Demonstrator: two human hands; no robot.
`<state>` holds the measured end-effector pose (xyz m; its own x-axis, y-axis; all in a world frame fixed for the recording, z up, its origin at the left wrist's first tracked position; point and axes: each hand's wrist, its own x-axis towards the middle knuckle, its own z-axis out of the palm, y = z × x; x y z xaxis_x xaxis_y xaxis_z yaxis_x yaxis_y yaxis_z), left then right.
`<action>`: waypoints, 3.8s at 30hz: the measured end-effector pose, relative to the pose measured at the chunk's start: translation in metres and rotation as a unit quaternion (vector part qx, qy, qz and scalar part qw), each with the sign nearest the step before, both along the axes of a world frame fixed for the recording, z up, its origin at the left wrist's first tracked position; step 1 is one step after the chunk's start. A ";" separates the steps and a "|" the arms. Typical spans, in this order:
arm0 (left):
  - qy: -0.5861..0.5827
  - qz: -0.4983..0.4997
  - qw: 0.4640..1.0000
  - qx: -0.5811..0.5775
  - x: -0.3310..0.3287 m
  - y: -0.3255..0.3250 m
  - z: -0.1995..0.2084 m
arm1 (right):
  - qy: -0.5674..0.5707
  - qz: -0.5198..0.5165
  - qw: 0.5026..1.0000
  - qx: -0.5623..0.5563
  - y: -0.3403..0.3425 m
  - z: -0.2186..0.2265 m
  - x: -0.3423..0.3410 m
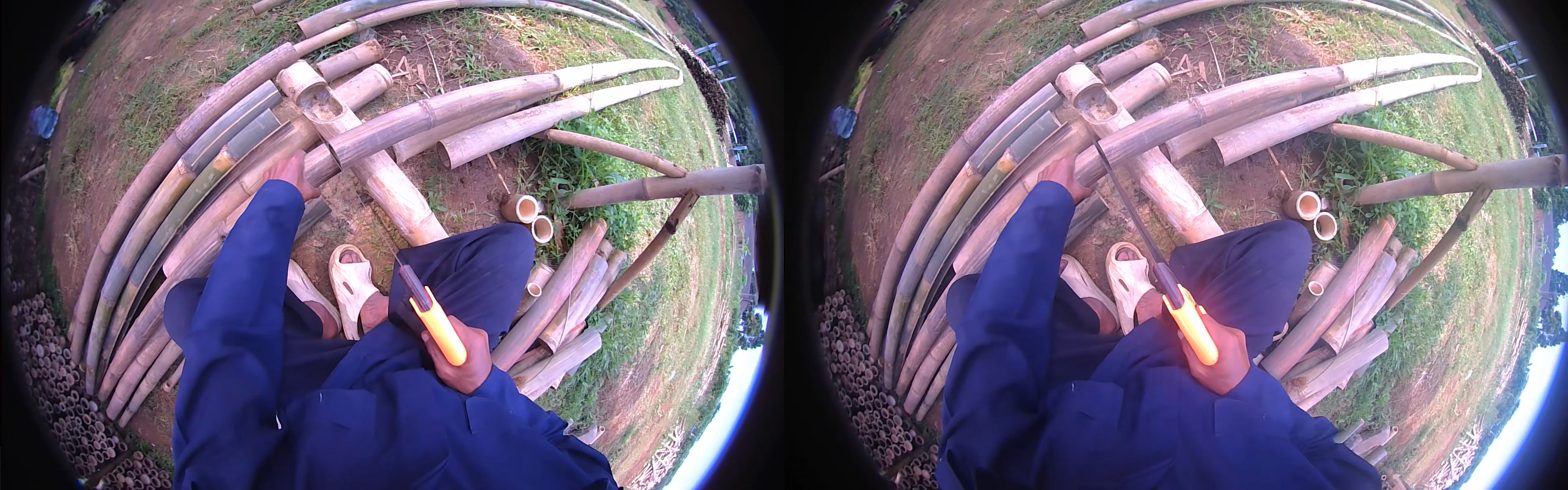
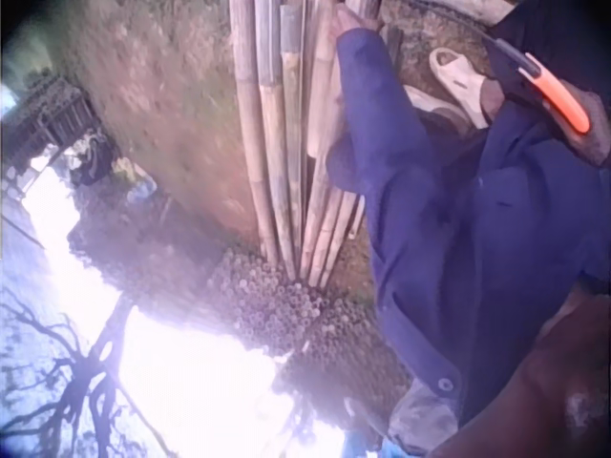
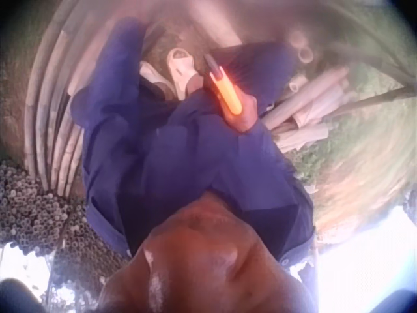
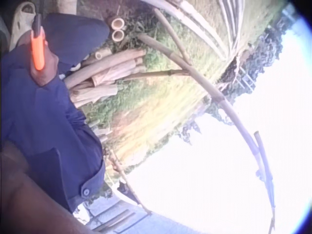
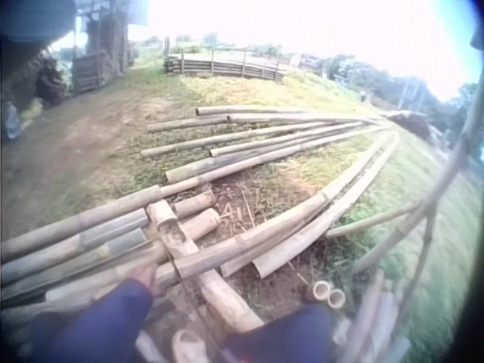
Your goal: The person sits on the ground and uses a hand saw to cut long bamboo poles into shorter sections. They repeatedly position a pole, saw through it, and set the cut piece aside.
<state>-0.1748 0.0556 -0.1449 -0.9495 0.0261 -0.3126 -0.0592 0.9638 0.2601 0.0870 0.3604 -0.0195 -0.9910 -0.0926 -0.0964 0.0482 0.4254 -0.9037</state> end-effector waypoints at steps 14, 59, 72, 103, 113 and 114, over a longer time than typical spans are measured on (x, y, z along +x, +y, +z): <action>0.030 0.017 0.999 0.016 -0.005 -0.002 -0.012 | -0.009 0.013 0.999 -0.028 -0.014 -0.027 -0.044; -0.001 -0.036 0.996 0.079 -0.018 -0.022 -0.014 | 0.025 0.022 0.999 -0.026 -0.031 -0.051 -0.057; -0.060 0.002 0.996 0.064 -0.041 -0.037 -0.021 | 0.012 0.016 1.000 -0.001 -0.017 -0.039 -0.021; -0.008 -0.018 0.996 0.081 -0.013 -0.029 -0.025 | 0.110 -0.106 0.988 -0.021 0.010 -0.013 -0.061; 0.121 0.018 0.992 -0.007 -0.023 -0.013 -0.043 | 0.132 -0.332 0.932 0.065 0.125 -0.009 0.036; 0.179 0.012 0.984 -0.003 -0.026 -0.010 -0.048 | 0.133 -0.342 0.926 0.090 0.131 -0.015 0.042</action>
<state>-0.2005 0.0455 -0.1926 -0.9991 0.0009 0.0428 0.0121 0.9650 0.2620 0.1294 0.4916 -0.0349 -0.8024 0.5596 0.2075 0.1474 0.5227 -0.8397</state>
